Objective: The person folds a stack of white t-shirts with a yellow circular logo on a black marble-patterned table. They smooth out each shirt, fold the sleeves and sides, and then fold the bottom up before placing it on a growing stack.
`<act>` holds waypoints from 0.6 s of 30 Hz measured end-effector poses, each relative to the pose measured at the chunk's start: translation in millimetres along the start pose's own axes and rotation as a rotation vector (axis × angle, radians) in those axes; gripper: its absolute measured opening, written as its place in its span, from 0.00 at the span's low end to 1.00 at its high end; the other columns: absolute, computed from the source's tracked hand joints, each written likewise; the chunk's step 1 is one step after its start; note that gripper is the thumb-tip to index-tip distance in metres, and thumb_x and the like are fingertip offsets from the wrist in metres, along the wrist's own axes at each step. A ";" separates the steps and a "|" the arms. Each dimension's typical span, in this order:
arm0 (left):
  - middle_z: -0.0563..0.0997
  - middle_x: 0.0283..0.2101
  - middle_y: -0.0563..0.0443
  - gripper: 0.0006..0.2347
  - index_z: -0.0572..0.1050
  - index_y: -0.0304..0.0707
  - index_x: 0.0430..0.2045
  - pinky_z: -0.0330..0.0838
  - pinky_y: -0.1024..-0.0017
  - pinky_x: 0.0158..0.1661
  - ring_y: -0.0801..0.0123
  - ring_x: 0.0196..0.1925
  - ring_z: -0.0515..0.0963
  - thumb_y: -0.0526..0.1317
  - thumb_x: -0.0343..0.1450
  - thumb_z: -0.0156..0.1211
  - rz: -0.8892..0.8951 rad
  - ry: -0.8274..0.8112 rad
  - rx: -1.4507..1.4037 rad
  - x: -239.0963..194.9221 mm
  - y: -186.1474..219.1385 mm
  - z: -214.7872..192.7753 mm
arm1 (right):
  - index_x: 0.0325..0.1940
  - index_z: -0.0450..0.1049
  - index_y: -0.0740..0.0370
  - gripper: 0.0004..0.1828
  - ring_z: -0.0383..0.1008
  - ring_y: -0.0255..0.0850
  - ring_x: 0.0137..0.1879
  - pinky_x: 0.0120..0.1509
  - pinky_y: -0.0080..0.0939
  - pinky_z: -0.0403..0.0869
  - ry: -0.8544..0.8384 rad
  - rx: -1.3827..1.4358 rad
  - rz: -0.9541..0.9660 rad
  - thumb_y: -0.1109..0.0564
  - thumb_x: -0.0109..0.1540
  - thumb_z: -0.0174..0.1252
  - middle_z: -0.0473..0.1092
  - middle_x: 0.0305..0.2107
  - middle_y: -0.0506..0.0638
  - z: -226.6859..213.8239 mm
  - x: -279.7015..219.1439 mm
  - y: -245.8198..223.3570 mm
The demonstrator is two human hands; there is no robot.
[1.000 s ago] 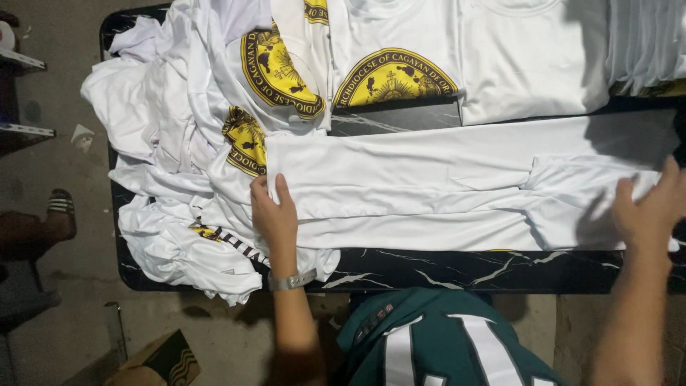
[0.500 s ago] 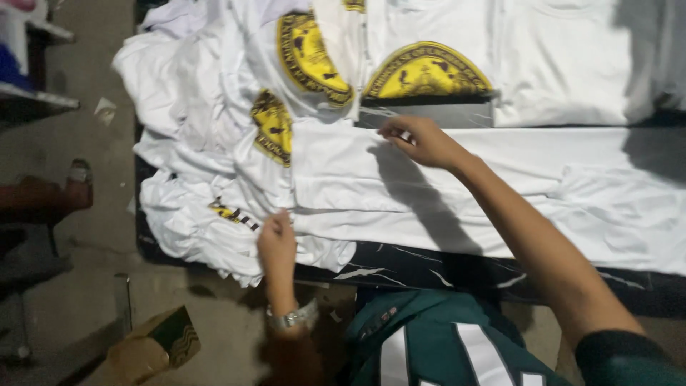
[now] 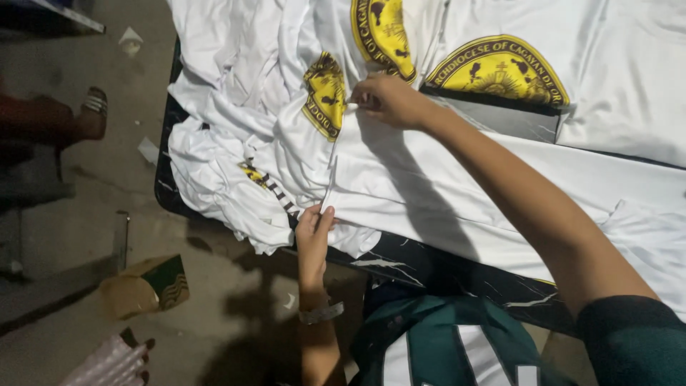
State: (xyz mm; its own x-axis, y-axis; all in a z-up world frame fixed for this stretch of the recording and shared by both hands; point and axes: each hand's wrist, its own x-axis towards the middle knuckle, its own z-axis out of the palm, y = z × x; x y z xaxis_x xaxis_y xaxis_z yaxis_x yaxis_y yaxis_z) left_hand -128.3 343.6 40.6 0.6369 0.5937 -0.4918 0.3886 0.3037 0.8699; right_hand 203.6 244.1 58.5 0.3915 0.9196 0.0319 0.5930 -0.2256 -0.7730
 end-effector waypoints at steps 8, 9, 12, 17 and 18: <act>0.81 0.38 0.47 0.13 0.74 0.26 0.46 0.73 0.76 0.42 0.73 0.37 0.78 0.37 0.72 0.63 0.006 -0.103 -0.084 -23.3 29.3 10.1 | 0.46 0.76 0.65 0.09 0.80 0.42 0.44 0.49 0.41 0.80 -0.030 0.101 -0.013 0.60 0.63 0.63 0.72 0.42 0.55 -44.5 -18.1 -41.2; 0.82 0.40 0.47 0.14 0.74 0.26 0.48 0.72 0.76 0.42 0.73 0.37 0.77 0.36 0.72 0.63 -0.006 -0.138 -0.082 -26.8 33.2 11.3 | 0.47 0.75 0.65 0.10 0.80 0.40 0.46 0.50 0.40 0.80 -0.057 0.149 0.047 0.58 0.65 0.63 0.73 0.43 0.53 -49.5 -23.2 -46.6; 0.82 0.40 0.39 0.16 0.75 0.21 0.51 0.77 0.71 0.40 0.67 0.37 0.80 0.35 0.71 0.64 -0.010 -0.215 0.041 -30.5 23.7 9.8 | 0.48 0.75 0.64 0.10 0.80 0.38 0.49 0.55 0.39 0.80 -0.077 0.299 0.100 0.57 0.65 0.63 0.76 0.43 0.50 -62.4 -46.0 -53.7; 0.83 0.47 0.39 0.20 0.72 0.22 0.55 0.79 0.71 0.45 0.65 0.45 0.83 0.36 0.69 0.64 -0.016 -0.245 -0.007 -42.5 33.7 18.9 | 0.49 0.75 0.64 0.09 0.79 0.37 0.53 0.60 0.38 0.79 -0.047 0.430 0.049 0.60 0.65 0.62 0.76 0.45 0.50 -83.9 -87.4 -57.3; 0.83 0.47 0.38 0.20 0.72 0.22 0.54 0.79 0.71 0.46 0.64 0.46 0.83 0.36 0.69 0.64 0.000 -0.265 -0.029 -43.4 30.8 19.5 | 0.49 0.74 0.64 0.09 0.79 0.37 0.54 0.62 0.38 0.78 -0.037 0.476 0.050 0.61 0.65 0.61 0.76 0.45 0.50 -89.0 -95.8 -58.6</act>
State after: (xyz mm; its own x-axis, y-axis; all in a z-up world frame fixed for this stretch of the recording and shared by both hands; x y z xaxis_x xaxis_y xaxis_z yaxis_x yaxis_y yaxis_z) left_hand -130.9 312.6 88.0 0.7906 0.3785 -0.4814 0.3720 0.3276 0.8685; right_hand 193.9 140.6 157.2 0.3808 0.9242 -0.0292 0.1819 -0.1058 -0.9776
